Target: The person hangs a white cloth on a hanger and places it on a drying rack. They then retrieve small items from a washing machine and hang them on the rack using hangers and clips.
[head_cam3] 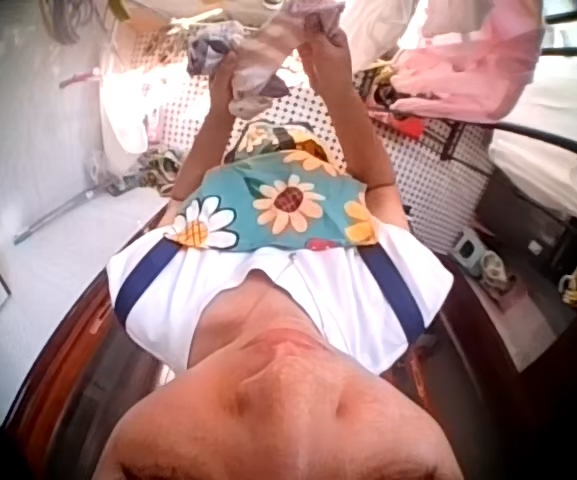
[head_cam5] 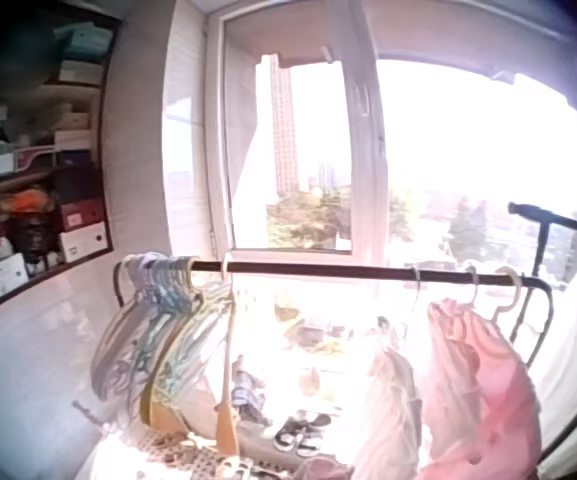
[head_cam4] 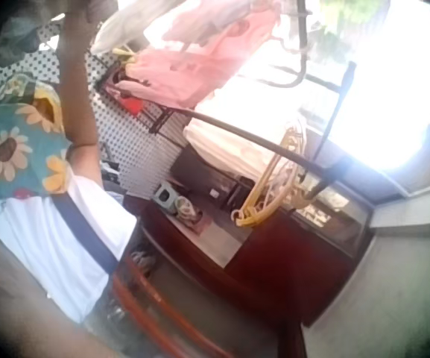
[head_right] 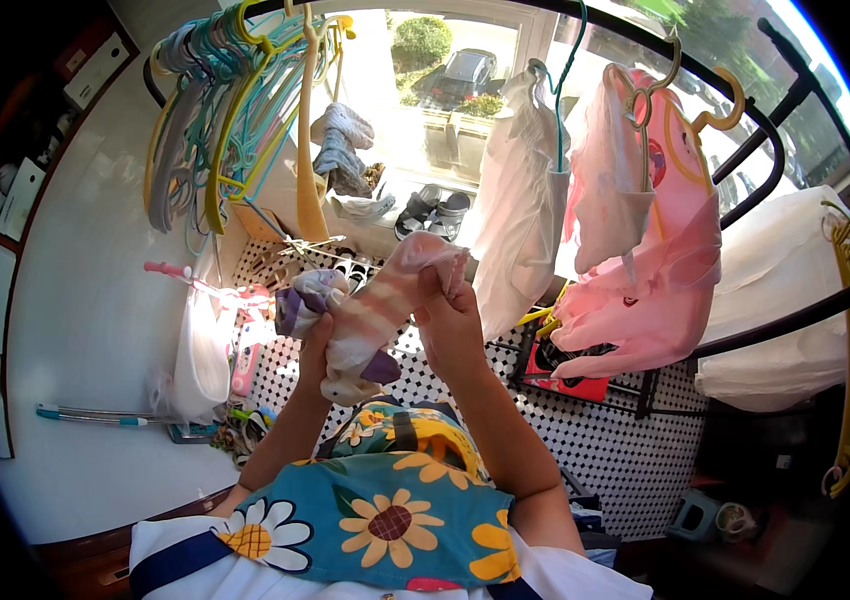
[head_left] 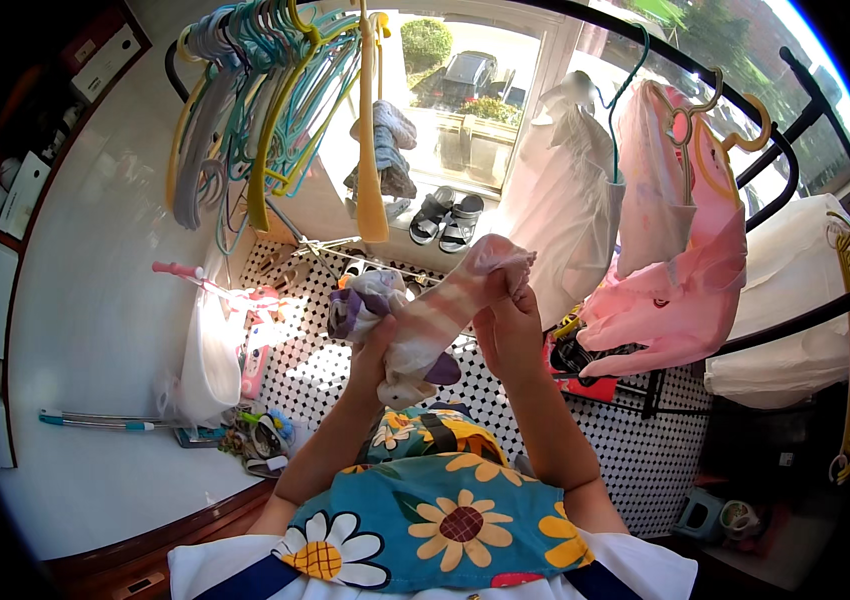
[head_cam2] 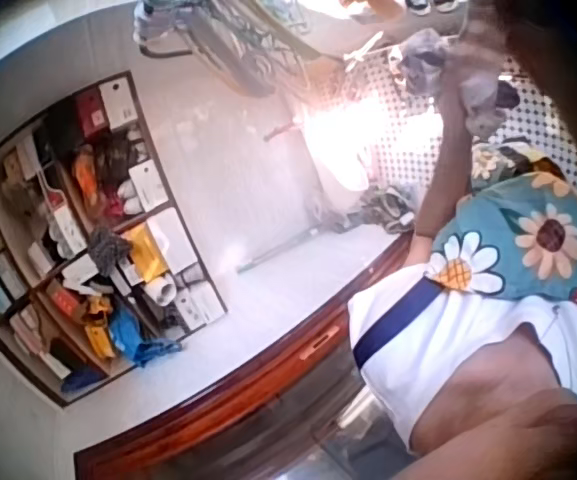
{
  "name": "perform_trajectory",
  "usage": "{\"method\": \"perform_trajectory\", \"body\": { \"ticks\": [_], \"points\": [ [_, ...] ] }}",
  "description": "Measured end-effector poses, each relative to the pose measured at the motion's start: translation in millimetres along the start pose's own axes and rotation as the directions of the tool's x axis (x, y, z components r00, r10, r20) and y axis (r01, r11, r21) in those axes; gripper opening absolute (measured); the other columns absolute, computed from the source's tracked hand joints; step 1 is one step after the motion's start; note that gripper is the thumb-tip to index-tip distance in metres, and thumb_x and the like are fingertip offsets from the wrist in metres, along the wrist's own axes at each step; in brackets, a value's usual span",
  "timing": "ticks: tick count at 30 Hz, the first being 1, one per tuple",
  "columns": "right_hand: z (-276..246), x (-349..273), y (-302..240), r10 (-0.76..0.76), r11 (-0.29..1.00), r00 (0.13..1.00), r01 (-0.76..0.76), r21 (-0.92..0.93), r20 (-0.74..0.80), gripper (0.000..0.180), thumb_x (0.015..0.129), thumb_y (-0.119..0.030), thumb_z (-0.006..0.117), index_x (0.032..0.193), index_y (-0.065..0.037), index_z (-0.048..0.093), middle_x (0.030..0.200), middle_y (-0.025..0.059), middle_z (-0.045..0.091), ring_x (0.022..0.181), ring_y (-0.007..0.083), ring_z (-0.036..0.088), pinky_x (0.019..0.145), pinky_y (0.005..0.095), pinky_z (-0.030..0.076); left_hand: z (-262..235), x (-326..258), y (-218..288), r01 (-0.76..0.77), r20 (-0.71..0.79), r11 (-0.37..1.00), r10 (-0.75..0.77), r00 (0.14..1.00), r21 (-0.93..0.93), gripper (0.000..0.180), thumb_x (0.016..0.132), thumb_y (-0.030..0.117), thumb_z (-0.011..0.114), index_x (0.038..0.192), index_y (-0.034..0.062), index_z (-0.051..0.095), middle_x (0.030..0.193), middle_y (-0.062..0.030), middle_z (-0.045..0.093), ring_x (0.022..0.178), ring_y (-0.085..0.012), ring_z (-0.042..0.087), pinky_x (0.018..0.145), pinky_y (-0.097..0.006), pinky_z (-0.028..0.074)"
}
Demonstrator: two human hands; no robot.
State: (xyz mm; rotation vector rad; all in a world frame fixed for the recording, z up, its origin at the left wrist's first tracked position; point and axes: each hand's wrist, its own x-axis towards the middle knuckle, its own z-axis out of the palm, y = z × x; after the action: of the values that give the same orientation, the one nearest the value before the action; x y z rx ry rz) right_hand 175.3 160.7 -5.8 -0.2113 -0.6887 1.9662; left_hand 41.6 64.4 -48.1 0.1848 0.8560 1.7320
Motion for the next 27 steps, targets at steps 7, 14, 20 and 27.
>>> {"method": "perform_trajectory", "body": {
  "ticks": [7,14,20,27],
  "points": [
    [9,58,-28,-0.227,0.947,0.944,0.157,-0.281,-0.238,0.01,0.091,-0.012,0.057,0.098,-0.004,0.058,0.082,0.0003,0.058,0.07,0.0075,0.058,0.059,0.0222,0.049,-1,15,16,-0.094,0.271,0.995,0.097,0.958,-0.023,0.02,0.088,0.02,0.053,0.103,0.0055,0.052,0.102,-0.0103,0.056,0.084,-0.0142,0.057,0.076,-0.03,0.05],
    [9,170,-18,-0.588,0.538,0.805,0.313,-0.783,-0.082,0.015,0.084,-0.003,0.061,0.096,0.004,0.065,0.072,-0.0005,0.052,0.064,0.0075,0.051,0.056,0.0232,0.041,-1,20,41,-0.157,0.242,0.986,0.14,0.96,0.054,0.024,0.087,0.007,0.055,0.111,0.0018,0.054,0.106,-0.0058,0.058,0.094,-0.0126,0.056,0.082,-0.03,0.048],
    [49,266,12,-0.534,-0.281,0.656,0.457,-0.844,0.533,0.017,0.079,-0.006,0.061,0.094,-0.001,0.067,0.078,0.014,0.06,0.067,0.0299,0.059,0.063,0.0386,0.047,-3,24,73,-0.386,0.369,0.796,0.222,0.903,0.466,0.014,0.085,0.008,0.057,0.099,0.0041,0.054,0.096,-0.0064,0.055,0.085,-0.0128,0.056,0.074,-0.028,0.047],
    [48,308,36,-0.33,-0.209,0.799,0.457,-0.864,0.502,0.022,0.085,-0.023,0.063,0.081,-0.002,0.069,0.06,0.009,0.049,0.052,0.0217,0.049,0.053,0.0379,0.04,3,46,114,-0.32,0.539,0.736,-0.071,0.84,0.597,0.026,0.08,0.013,0.068,0.104,0.0075,0.059,0.097,-0.0037,0.062,0.09,-0.0116,0.059,0.079,-0.028,0.049]
  ]
}}
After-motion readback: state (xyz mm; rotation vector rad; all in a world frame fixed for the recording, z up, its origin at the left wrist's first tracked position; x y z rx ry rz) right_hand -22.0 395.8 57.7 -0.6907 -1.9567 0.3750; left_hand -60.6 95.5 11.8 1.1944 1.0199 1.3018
